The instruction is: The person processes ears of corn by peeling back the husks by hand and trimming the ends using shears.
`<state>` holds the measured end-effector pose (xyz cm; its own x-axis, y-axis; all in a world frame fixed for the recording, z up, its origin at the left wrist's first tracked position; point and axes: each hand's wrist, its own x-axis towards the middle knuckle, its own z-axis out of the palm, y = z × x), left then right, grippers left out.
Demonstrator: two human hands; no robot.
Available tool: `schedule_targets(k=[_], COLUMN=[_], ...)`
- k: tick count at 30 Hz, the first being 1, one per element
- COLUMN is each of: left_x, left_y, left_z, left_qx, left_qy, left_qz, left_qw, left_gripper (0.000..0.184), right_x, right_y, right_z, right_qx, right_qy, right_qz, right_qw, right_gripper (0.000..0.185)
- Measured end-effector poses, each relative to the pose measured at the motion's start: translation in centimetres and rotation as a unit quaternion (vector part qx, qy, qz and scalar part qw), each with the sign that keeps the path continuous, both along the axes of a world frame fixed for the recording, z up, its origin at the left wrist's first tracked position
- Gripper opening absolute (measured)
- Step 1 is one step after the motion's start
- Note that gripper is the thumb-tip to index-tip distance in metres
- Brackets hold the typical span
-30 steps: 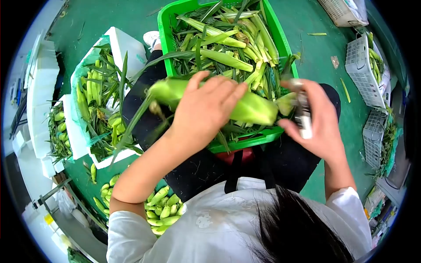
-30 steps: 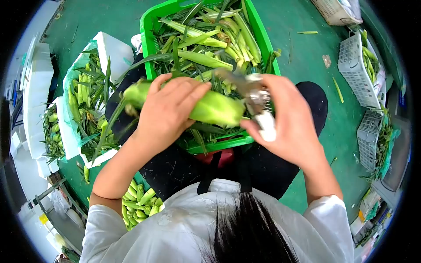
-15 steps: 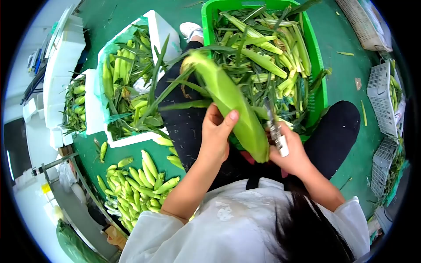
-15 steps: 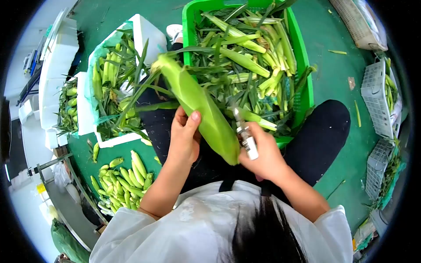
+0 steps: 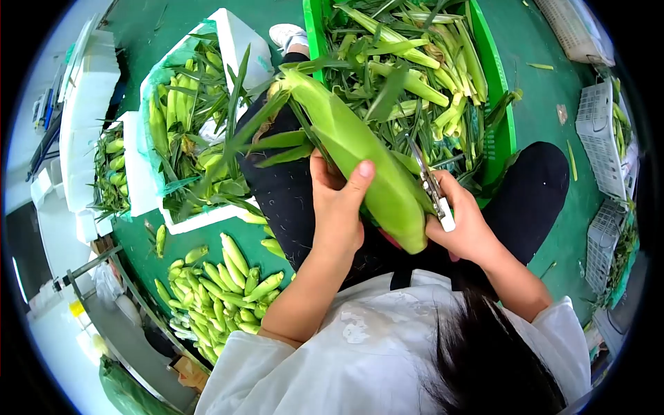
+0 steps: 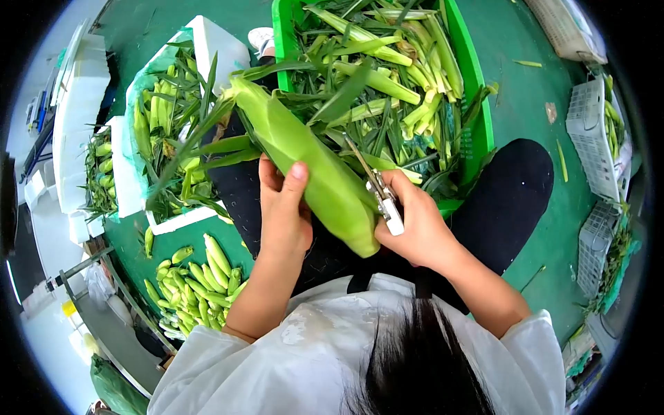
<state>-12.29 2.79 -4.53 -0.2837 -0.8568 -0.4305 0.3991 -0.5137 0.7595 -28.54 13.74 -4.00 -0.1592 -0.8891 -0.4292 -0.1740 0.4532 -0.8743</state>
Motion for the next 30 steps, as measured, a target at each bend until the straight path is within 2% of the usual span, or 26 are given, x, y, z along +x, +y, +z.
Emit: schedule_targets(k=[1,2,3,4,5,6,8,9,10,11,12,13,14,16,19,20,22,24,26,28,29,30], left_x=[0.1,0.6,1.2,1.8,1.6,0.0,1.1,2.3,2.9,2.9,2.6,2.2,1.9,2.3,1.6,1.4,1.4,1.4,2.2,3.3,3.8,4.0], left_y=[0.0,-0.3,-0.9,-1.5,-1.6,-1.6,-2.4,-2.5,-2.4,-1.9,-1.4,-0.9,-0.6,-0.3,0.6,0.9,1.2,1.2,0.5,-0.8,-1.5,-2.0], left_z=[0.0,0.0,0.1,0.2,-0.2,2.2,0.6,-0.8,-2.0,-1.4,-0.4,0.3,0.3,-0.5,1.3,1.9,2.3,3.3,3.3,3.6,3.4,3.5], left_qx=[0.023,0.033,0.105,0.175,0.204,0.216,0.219,0.177,0.134,0.09,0.048,0.03,0.0,-0.119,-0.207,-0.231,-0.254,-0.269,-0.196,-0.108,-0.08,-0.072], left_qy=[0.007,0.049,0.099,0.148,0.319,0.26,0.239,0.183,0.189,0.089,-0.01,-0.06,-0.096,-0.207,-0.317,-0.346,-0.38,-0.395,-0.297,-0.221,-0.19,-0.187], left_qz=[0.001,-0.057,-0.084,-0.108,-0.121,-0.096,-0.135,-0.179,-0.2,-0.189,-0.181,-0.147,-0.126,-0.162,-0.197,-0.206,-0.238,-0.28,-0.321,-0.398,-0.432,-0.447], left_qw=[1.0,0.997,0.986,0.967,0.918,0.936,0.936,0.95,0.952,0.974,0.982,0.987,0.987,0.958,0.904,0.886,0.857,0.833,0.878,0.884,0.878,0.872], left_gripper=[0.064,0.063,0.07,0.078,0.078,0.076,0.076,0.077,0.072,0.067,0.062,0.053,0.053,0.066,0.07,0.071,0.071,0.071,0.069,0.066,0.064,0.066], right_x=[-0.1,-0.3,-0.5,-1.1,-1.6,-2.6,-4.7,-5.8,-6.8,-7.4,-6.8,-6.3,-5.8,-3.7,-1.9,-1.9,-2.6,-3.6,-5.5,-6.4,-6.2,-6.2], right_y=[0.3,0.3,0.3,0.3,0.3,-0.4,-1.9,-1.8,-1.5,-1.2,0.1,0.8,1.3,1.8,0.5,0.1,-1.4,-2.1,-2.5,-2.3,-1.9,-1.8], right_z=[-0.3,-0.4,-0.6,-1.1,-1.7,-0.9,1.8,1.3,0.9,1.6,3.4,5.1,6.1,5.0,3.8,2.6,2.6,0.7,1.3,0.9,0.4,0.4], right_qx=[0.026,0.031,0.037,-0.016,-0.063,-0.065,0.028,-0.028,-0.08,-0.097,-0.155,-0.083,-0.008,-0.01,0.027,-0.018,0.006,-0.121,-0.115,-0.119,-0.156,-0.138], right_qy=[-0.067,-0.123,-0.178,-0.095,-0.004,0.081,0.254,0.359,0.46,0.527,0.486,0.377,0.256,0.036,-0.02,-0.029,-0.095,-0.038,0.018,-0.002,0.001,-0.027], right_qz=[-0.023,-0.045,-0.069,-0.071,-0.078,-0.073,-0.089,-0.101,-0.115,-0.101,-0.051,0.053,0.152,0.177,0.119,0.092,0.05,0.077,0.149,0.19,0.176,0.178], right_qw=[0.997,0.991,0.981,0.993,0.995,0.992,0.963,0.927,0.877,0.838,0.859,0.921,0.955,0.984,0.992,0.995,0.994,0.989,0.982,0.975,0.972,0.974], right_gripper=[0.045,0.043,0.04,0.041,0.042,0.043,0.046,0.045,0.044,0.047,0.054,0.059,0.063,0.073,0.083,0.083,0.085,0.087,0.085,0.084,0.076,0.071])
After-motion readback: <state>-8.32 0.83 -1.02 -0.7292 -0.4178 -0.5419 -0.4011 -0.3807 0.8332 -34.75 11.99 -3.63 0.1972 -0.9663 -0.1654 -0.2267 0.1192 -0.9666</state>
